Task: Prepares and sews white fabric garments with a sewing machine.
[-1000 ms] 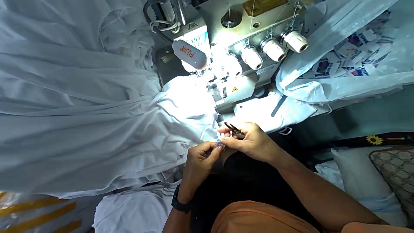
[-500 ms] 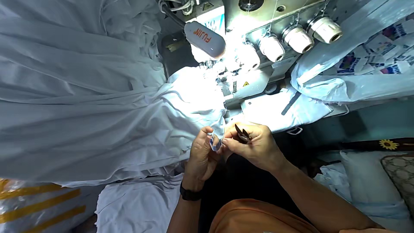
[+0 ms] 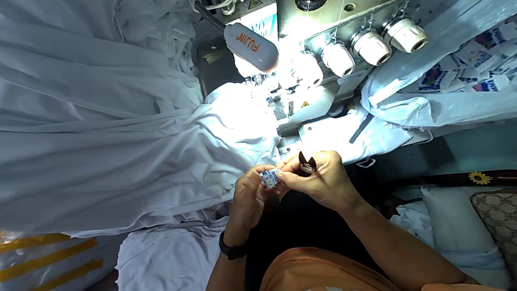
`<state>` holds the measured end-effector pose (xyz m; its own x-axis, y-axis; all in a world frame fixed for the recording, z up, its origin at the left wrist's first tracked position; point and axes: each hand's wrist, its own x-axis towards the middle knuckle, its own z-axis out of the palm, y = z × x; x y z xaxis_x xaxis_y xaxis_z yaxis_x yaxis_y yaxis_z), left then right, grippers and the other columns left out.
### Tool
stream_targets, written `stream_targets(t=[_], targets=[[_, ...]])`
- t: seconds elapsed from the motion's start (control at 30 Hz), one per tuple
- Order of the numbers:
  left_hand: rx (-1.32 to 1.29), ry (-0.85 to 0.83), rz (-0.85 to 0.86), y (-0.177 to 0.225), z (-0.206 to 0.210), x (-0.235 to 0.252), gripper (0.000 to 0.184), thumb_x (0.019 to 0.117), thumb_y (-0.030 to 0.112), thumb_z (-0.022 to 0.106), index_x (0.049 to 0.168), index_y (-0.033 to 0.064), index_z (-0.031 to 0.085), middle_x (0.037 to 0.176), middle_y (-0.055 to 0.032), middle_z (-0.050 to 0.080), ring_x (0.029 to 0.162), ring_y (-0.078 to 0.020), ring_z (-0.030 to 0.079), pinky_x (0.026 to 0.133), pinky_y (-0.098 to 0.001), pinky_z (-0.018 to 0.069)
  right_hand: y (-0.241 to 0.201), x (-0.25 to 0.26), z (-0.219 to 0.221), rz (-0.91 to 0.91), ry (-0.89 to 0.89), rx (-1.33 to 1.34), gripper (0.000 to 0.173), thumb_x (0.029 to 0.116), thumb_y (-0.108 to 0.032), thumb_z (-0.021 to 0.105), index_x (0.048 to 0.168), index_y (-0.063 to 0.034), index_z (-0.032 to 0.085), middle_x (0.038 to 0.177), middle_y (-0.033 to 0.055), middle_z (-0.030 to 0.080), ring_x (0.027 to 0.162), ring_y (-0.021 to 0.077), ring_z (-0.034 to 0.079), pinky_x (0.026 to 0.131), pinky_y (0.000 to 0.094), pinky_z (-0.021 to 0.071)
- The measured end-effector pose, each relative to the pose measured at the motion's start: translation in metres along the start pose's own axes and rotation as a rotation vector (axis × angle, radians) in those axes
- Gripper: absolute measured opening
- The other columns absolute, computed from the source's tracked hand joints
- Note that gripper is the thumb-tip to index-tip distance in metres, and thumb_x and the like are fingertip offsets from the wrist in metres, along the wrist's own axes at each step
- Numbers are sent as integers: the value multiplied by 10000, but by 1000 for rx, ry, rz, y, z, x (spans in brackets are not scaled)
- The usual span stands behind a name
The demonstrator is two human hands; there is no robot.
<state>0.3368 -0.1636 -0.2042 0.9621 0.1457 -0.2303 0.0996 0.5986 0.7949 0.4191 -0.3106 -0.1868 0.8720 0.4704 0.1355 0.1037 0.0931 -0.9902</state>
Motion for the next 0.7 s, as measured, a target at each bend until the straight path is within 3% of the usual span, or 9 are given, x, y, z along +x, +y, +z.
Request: stream_targets(t=[0.1, 0.17, 0.47, 0.53, 0.7], targets=[[240, 102, 172, 3, 7, -3, 92, 940, 96, 687, 967, 69, 771, 840, 32, 761, 735, -45, 717, 697, -227, 613, 2, 1, 0, -27, -9, -29, 88, 792, -18, 729, 716, -59, 714, 736, -50, 690, 625, -77, 569, 560, 84, 470], [335, 138, 223, 5, 10, -4, 137, 923, -22, 649, 934, 49, 765, 803, 40, 756, 706, -39, 715, 685, -226, 619, 3, 1, 1, -33, -13, -42, 90, 787, -19, 725, 707, -58, 711, 724, -52, 687, 613, -83, 559, 552, 78, 461], [513, 183, 275, 9, 13, 1, 128, 934, -48, 628, 901, -6, 744, 761, 28, 743, 666, -35, 708, 652, -203, 618, 9, 4, 4, 86, 45, 71, 111, 779, 9, 747, 749, -87, 700, 705, -55, 681, 578, -36, 574, 522, 117, 474], [514, 199, 267, 10, 12, 4, 138, 940, -47, 614, 896, -8, 738, 738, 27, 737, 649, -35, 702, 640, -201, 612, 10, 8, -3, 208, -1, 167, 127, 802, -1, 751, 828, -107, 686, 679, -70, 656, 530, -22, 551, 497, 128, 472], [523, 216, 236, 12, 11, 9, 140, 945, -42, 606, 897, -7, 733, 718, 35, 729, 630, -29, 696, 626, -198, 609, 11, 16, -16, 403, -219, 252, 113, 926, -69, 644, 847, -132, 696, 656, -119, 623, 505, -58, 502, 480, 110, 419]])
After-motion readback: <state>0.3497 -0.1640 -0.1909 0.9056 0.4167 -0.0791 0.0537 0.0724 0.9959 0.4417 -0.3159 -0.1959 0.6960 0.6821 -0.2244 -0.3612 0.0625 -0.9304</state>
